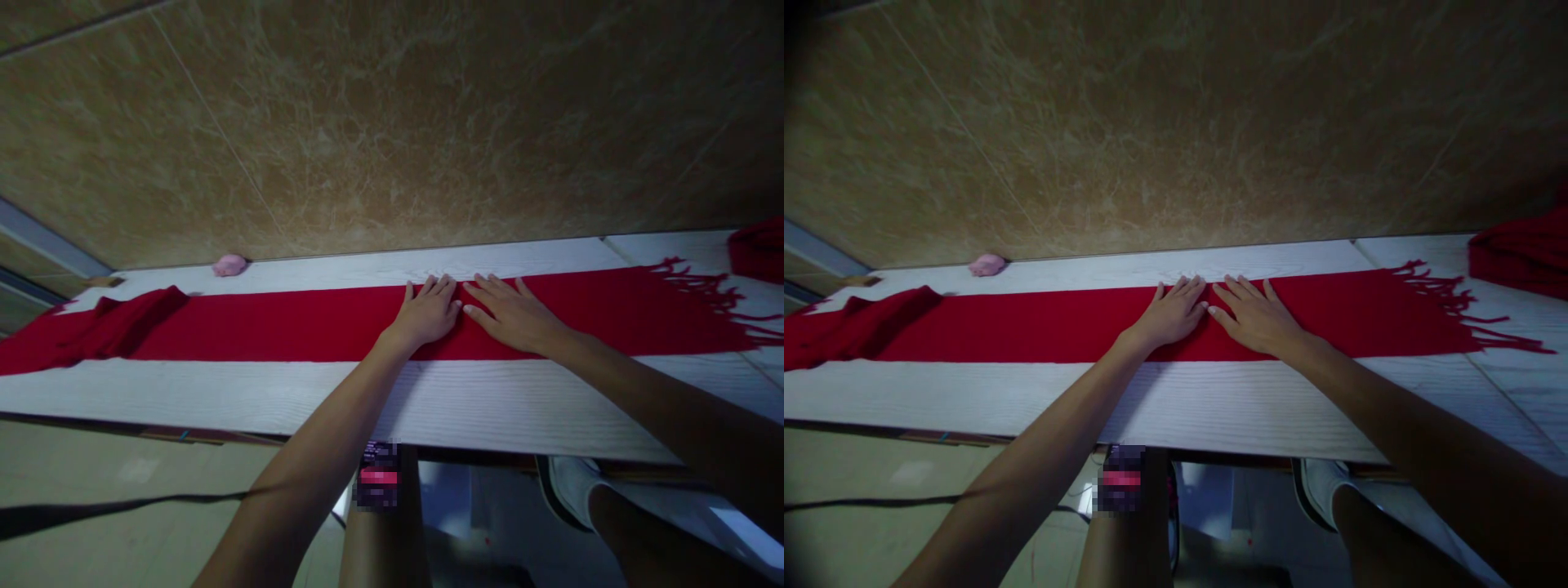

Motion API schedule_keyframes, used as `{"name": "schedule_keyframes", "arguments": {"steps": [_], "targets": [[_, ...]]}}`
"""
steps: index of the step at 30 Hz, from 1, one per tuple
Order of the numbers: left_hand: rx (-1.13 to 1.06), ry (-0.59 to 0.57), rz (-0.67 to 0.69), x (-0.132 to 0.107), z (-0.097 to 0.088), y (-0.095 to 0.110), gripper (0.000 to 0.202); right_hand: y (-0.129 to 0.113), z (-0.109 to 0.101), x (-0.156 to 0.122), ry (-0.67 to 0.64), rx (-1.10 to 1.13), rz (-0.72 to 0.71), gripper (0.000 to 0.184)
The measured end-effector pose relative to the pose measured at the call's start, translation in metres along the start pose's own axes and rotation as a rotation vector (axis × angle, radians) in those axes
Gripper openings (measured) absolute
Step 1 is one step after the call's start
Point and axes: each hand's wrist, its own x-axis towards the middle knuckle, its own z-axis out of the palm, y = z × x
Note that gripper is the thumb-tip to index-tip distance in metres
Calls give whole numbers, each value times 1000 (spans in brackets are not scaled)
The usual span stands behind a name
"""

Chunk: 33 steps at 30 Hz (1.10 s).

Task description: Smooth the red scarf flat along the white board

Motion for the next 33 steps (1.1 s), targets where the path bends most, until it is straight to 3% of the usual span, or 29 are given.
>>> {"name": "schedule_keyframes", "arguments": {"steps": [7, 13, 19, 24, 30, 33], "targets": [[-23, 20, 9, -1, 0, 0, 64, 7, -7, -1, 138, 25, -35, 72], [-23, 11, -3, -2, 0, 0, 64, 6, 5, -10, 20, 13, -1, 72], [-22, 23, 4, -2, -1, 1, 64, 19, -11, -5, 152, 7, 15, 71], [-27, 3, -2, -2, -2, 1, 65, 29, 1, -8, 38, 0, 48, 72], [-35, 10, 7, -2, -2, 1, 65, 48, -12, -4, 154, -2, 44, 74], [-43, 7, 2, -2, -2, 1, 65, 52, -10, -6, 113, -4, 80, 74]]}}
